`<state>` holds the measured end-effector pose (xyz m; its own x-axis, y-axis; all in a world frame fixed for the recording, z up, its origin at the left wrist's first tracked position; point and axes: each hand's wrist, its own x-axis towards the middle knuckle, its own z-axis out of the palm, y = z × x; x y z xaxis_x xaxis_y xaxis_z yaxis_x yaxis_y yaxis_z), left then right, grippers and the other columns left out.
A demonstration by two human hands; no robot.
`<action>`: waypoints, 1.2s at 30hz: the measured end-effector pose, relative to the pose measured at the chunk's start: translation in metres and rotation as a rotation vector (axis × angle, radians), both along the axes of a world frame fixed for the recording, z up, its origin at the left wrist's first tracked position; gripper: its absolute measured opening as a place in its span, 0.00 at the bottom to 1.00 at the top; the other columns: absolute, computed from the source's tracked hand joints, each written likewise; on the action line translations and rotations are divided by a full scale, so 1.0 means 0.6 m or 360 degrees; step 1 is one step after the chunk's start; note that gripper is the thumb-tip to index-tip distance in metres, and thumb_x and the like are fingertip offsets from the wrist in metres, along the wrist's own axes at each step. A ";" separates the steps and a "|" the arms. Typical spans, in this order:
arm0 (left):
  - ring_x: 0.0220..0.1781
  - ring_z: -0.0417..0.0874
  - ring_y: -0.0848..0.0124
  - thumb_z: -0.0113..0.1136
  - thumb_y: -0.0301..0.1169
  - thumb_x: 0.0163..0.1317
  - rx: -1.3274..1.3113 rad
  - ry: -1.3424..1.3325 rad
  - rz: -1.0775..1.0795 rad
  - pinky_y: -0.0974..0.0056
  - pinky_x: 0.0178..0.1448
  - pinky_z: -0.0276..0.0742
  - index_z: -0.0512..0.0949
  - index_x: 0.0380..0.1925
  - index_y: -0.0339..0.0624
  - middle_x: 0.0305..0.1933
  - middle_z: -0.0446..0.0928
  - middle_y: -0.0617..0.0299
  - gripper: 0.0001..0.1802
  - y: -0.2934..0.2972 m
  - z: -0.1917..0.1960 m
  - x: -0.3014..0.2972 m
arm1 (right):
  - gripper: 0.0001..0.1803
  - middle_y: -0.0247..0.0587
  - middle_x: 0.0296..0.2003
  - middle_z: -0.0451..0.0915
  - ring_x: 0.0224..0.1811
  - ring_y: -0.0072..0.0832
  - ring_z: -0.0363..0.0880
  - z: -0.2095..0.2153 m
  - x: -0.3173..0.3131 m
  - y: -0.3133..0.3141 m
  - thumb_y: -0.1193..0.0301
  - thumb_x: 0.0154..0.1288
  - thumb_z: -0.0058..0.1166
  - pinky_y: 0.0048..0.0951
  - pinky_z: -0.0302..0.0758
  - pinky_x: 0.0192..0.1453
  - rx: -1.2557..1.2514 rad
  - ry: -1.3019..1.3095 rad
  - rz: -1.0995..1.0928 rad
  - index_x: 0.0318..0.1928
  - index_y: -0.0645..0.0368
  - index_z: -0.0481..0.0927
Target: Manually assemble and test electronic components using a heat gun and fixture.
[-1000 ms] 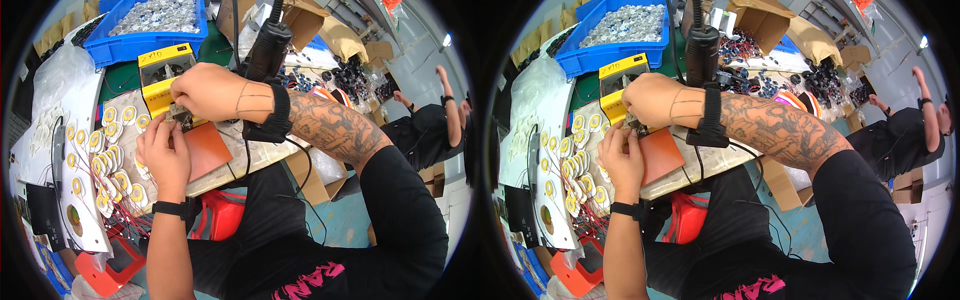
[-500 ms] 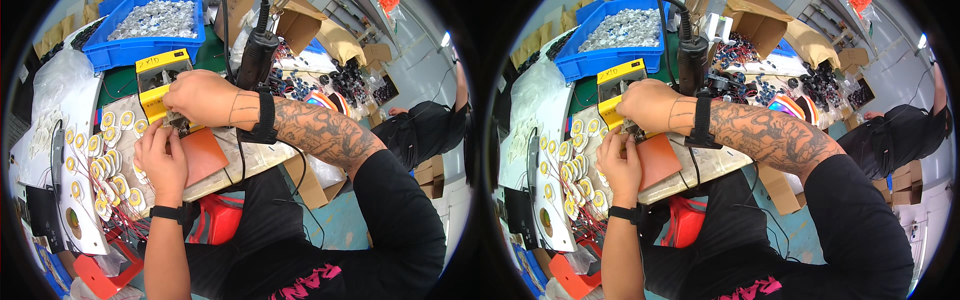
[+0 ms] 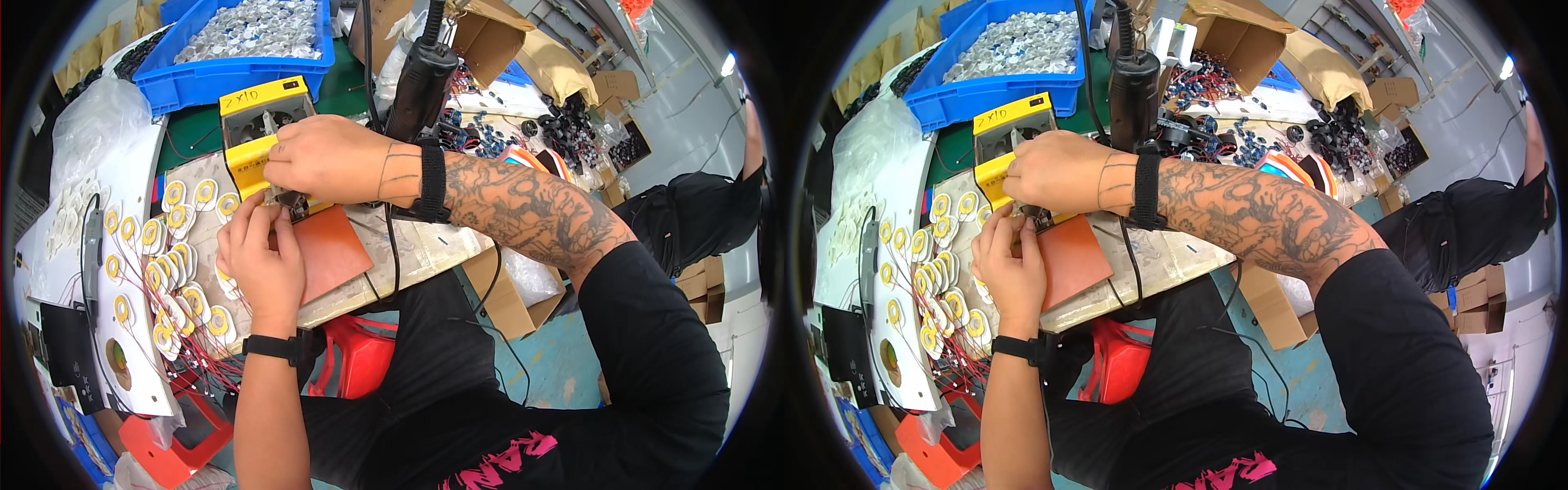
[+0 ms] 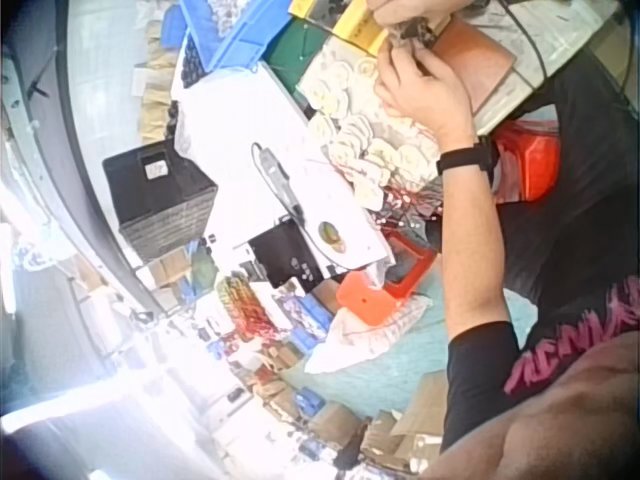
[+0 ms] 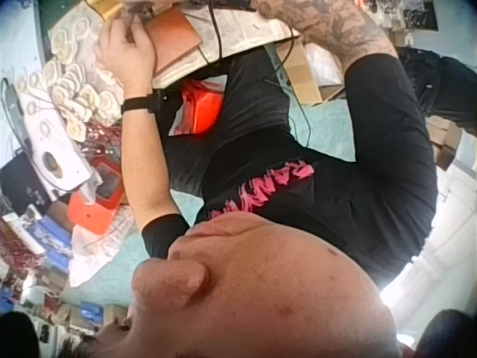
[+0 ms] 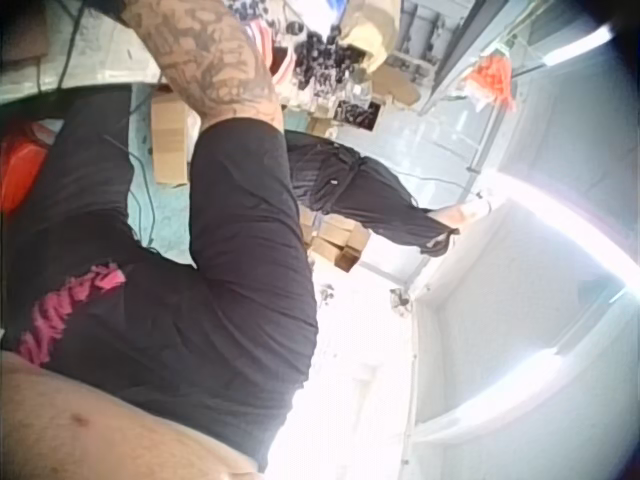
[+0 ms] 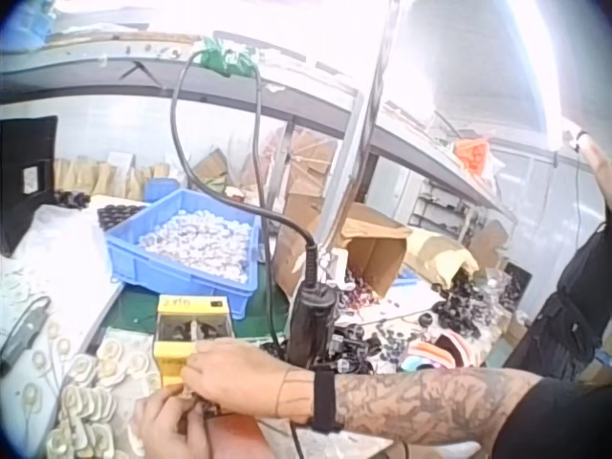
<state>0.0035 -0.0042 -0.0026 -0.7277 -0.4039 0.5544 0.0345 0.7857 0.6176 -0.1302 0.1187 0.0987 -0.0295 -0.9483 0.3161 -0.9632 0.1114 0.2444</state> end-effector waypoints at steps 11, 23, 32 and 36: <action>0.56 0.78 0.59 0.69 0.30 0.61 -0.0023 0.0012 0.0025 0.52 0.60 0.65 0.85 0.38 0.50 0.59 0.83 0.67 0.05 0.000 0.000 0.001 | 0.14 0.60 0.32 0.86 0.40 0.52 0.88 0.041 0.056 -0.062 0.68 0.49 0.67 0.44 0.85 0.46 0.0273 -0.0698 -0.0983 0.33 0.68 0.87; 0.57 0.78 0.58 0.66 0.32 0.66 0.0015 0.0002 0.0018 0.51 0.61 0.64 0.84 0.37 0.49 0.59 0.84 0.65 0.02 -0.001 0.000 0.001 | 0.07 0.52 0.33 0.86 0.39 0.50 0.86 0.031 0.039 -0.022 0.69 0.60 0.62 0.45 0.83 0.45 0.0095 -0.0554 -0.0906 0.34 0.60 0.87; 0.57 0.78 0.58 0.65 0.32 0.66 0.0000 -0.0006 0.0011 0.51 0.62 0.64 0.84 0.38 0.48 0.60 0.83 0.65 0.03 -0.001 -0.001 0.000 | 0.07 0.33 0.38 0.86 0.47 0.35 0.82 0.017 0.022 -0.009 0.71 0.58 0.62 0.38 0.84 0.46 0.0173 -0.0154 -0.0446 0.38 0.54 0.87; 0.57 0.78 0.58 0.65 0.32 0.66 -0.0001 -0.0026 0.0012 0.50 0.62 0.64 0.84 0.38 0.48 0.60 0.83 0.65 0.03 -0.001 0.000 0.000 | 0.07 0.33 0.38 0.86 0.47 0.35 0.83 0.015 0.022 -0.013 0.71 0.57 0.62 0.37 0.84 0.46 0.0172 -0.0149 -0.0384 0.37 0.55 0.86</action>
<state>0.0037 -0.0050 -0.0028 -0.7338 -0.4088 0.5427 0.0185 0.7864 0.6174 -0.1172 0.1110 0.1080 -0.2828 -0.9383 0.1991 -0.9309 0.3185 0.1787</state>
